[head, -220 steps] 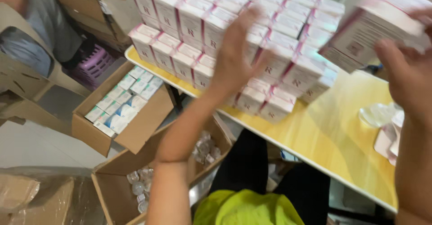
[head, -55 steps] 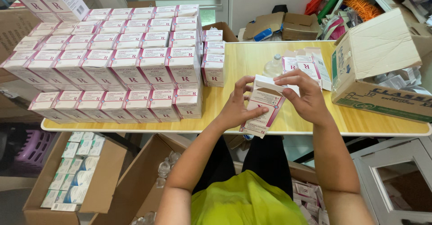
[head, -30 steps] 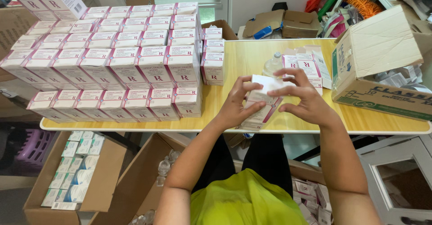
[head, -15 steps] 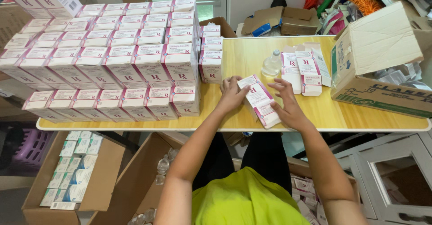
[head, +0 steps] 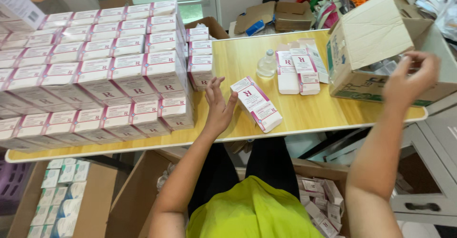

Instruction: The person packs small clear plastic bottles into white and pink medicine boxes. They retrieve bottles from a cardboard box, place them into open boxes on a table, fold the flaps, and stack the completed boxes. A second person is visible in the background also handling boxes.

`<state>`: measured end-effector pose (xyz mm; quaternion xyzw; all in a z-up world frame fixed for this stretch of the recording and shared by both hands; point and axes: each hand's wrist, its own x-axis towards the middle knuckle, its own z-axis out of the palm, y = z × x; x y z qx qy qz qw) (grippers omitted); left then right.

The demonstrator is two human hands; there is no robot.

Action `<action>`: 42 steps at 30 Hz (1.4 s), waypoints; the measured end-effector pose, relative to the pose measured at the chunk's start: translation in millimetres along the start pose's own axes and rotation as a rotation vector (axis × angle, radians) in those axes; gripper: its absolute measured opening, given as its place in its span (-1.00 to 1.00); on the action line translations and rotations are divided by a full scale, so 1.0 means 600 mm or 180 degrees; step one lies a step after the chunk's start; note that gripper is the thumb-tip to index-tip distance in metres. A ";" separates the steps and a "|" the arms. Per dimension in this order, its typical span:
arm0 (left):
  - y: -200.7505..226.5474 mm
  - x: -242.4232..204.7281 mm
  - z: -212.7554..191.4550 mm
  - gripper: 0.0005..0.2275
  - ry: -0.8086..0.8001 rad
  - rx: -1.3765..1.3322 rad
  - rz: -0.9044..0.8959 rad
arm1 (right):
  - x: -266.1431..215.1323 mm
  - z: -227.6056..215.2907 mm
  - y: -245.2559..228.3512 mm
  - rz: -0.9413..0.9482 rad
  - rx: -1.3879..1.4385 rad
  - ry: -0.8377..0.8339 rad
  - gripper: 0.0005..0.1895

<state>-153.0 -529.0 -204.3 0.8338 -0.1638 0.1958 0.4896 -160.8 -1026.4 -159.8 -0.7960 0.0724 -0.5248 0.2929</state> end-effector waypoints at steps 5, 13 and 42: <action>0.057 0.004 0.013 -0.40 -0.0093 -0.0134 0.0195 | 0.141 0.033 0.083 0.0576 -0.2108 -0.2221 -0.83; 0.087 0.045 0.035 -0.50 -0.0381 0.0095 0.0409 | 0.169 0.066 0.106 0.0293 -0.2695 -0.2785 -0.75; 0.060 0.248 0.162 -0.61 -0.1546 0.1457 0.0578 | -0.008 0.170 -0.249 -0.1521 -0.0593 -0.1162 -0.84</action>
